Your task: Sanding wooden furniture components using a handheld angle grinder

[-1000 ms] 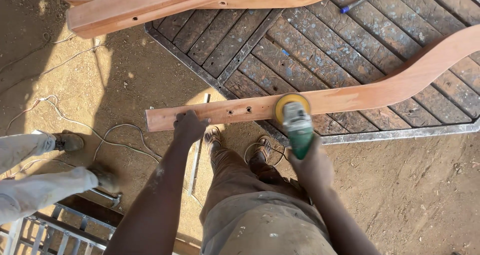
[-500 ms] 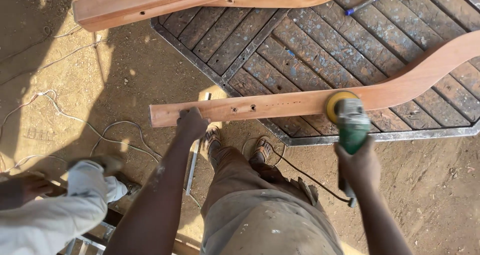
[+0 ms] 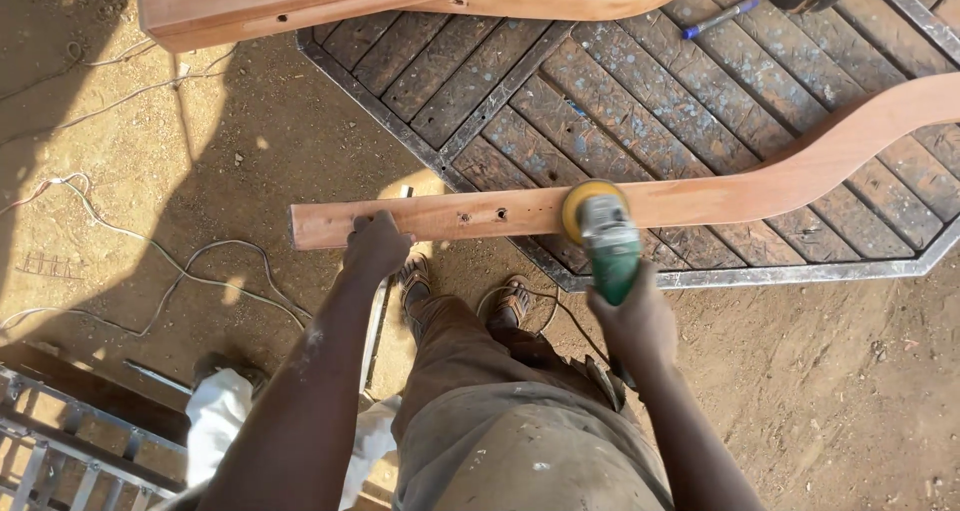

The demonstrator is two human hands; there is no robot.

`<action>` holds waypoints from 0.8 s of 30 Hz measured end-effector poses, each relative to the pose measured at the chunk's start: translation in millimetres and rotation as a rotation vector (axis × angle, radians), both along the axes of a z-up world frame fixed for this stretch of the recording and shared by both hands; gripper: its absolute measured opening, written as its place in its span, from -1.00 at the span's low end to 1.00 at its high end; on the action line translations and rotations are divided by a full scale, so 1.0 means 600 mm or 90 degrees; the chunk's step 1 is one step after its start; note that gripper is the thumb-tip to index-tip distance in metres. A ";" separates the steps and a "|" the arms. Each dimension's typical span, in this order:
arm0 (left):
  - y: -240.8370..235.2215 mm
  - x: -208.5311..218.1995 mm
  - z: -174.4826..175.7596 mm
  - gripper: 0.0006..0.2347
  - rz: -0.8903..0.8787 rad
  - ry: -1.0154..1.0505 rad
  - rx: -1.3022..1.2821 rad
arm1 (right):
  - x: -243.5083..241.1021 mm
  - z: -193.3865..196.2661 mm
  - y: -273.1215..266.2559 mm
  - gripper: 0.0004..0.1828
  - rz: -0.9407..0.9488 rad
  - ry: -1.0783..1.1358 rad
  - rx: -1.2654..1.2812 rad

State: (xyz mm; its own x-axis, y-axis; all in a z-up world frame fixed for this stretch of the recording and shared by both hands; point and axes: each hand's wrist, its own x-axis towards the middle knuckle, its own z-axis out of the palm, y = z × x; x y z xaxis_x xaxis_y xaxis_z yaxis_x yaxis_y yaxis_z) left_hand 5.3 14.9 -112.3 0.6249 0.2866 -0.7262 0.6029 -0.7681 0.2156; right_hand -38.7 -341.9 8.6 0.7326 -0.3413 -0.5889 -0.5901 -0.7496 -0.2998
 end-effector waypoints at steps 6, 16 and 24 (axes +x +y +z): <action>-0.011 -0.004 0.056 -0.71 0.043 -0.026 -0.068 | 0.014 0.027 0.014 -0.14 0.211 0.007 0.014; -0.015 0.004 0.015 -0.59 0.033 0.002 0.019 | 0.094 -0.049 -0.256 -0.20 -0.090 -0.067 -0.130; -0.002 0.003 -0.011 -0.48 0.024 -0.001 0.029 | 0.072 -0.054 -0.190 -0.25 -0.162 -0.090 -0.118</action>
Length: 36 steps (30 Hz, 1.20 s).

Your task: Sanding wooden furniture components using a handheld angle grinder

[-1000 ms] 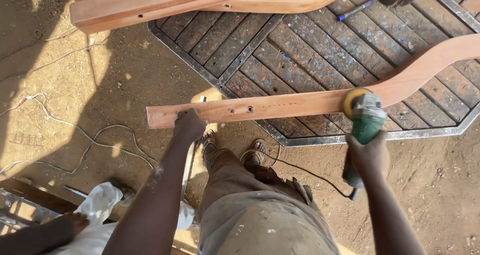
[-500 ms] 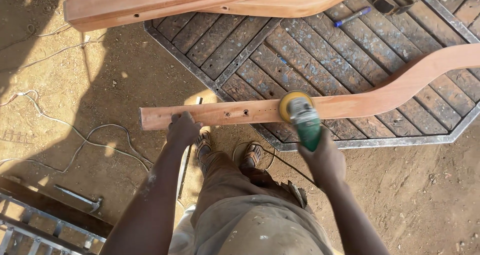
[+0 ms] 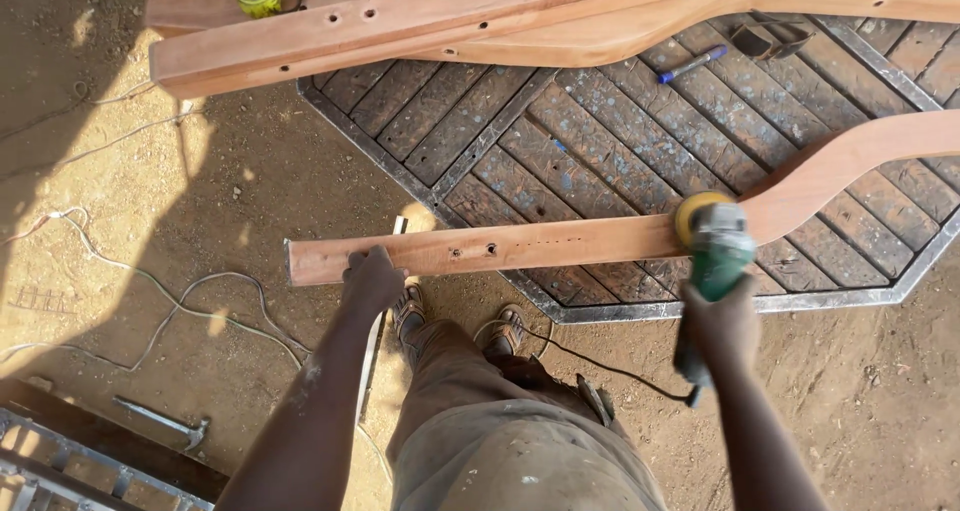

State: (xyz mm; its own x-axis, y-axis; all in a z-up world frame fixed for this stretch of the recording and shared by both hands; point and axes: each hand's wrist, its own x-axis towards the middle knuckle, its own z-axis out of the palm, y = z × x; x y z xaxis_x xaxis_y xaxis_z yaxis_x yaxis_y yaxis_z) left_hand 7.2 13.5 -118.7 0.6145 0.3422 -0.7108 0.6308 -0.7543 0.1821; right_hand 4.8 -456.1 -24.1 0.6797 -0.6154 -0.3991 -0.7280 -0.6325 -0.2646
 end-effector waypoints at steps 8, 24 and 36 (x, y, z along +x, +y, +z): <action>0.020 -0.006 -0.042 -0.56 0.004 0.004 -0.032 | -0.051 0.052 0.201 -0.18 0.382 0.112 0.140; 0.011 -0.004 -0.006 -0.61 -0.006 -0.021 -0.032 | 0.014 -0.019 -0.070 -0.10 0.018 -0.003 -0.025; 0.011 -0.107 -0.026 -0.79 0.220 -0.232 -0.156 | -0.010 0.032 0.317 -0.22 0.431 0.052 0.158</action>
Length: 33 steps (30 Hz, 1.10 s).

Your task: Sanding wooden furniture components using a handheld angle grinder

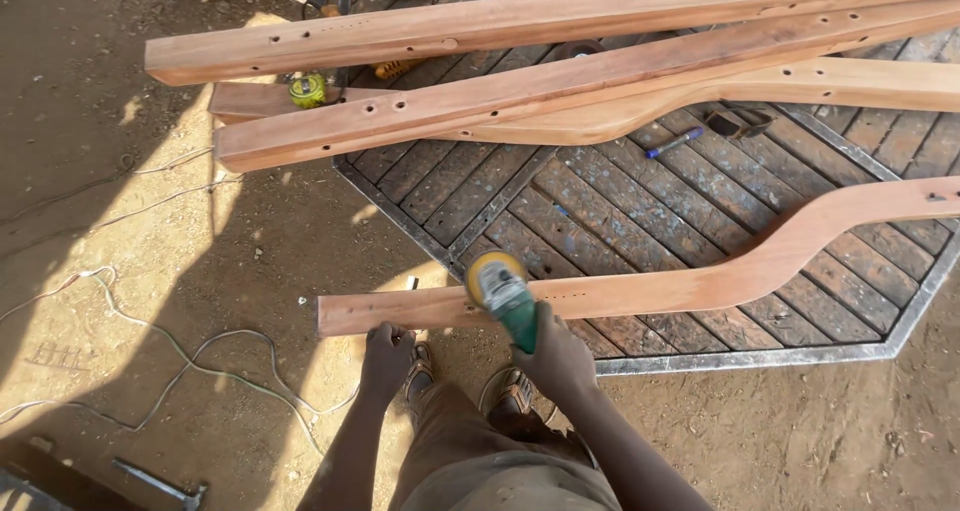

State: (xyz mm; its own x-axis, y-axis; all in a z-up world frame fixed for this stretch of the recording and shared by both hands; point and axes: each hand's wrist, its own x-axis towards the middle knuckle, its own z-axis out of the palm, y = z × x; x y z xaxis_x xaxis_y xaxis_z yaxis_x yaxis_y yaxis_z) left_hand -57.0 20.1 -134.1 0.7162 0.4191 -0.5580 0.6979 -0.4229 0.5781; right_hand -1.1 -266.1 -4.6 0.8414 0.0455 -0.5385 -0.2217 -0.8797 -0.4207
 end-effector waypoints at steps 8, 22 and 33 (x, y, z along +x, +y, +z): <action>0.064 -0.160 -0.051 -0.79 0.128 0.119 0.030 | -0.013 0.011 -0.026 -0.35 0.030 0.046 -0.031; 0.147 -0.126 -0.047 -0.62 0.337 0.046 -0.105 | -0.016 0.032 -0.202 -0.05 -0.425 0.023 -0.166; 0.297 -0.075 0.001 -0.64 0.297 0.088 -0.303 | -0.010 0.047 0.265 -0.41 -0.118 0.060 -0.072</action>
State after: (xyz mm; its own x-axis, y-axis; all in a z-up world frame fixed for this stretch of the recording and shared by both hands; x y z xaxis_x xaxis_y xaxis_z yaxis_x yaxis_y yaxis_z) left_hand -101.8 198.4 -133.8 0.4283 0.3530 -0.8318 0.8267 0.2185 0.5184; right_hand -7.2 -107.2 23.9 0.7751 -0.1707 -0.6083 -0.4178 -0.8607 -0.2909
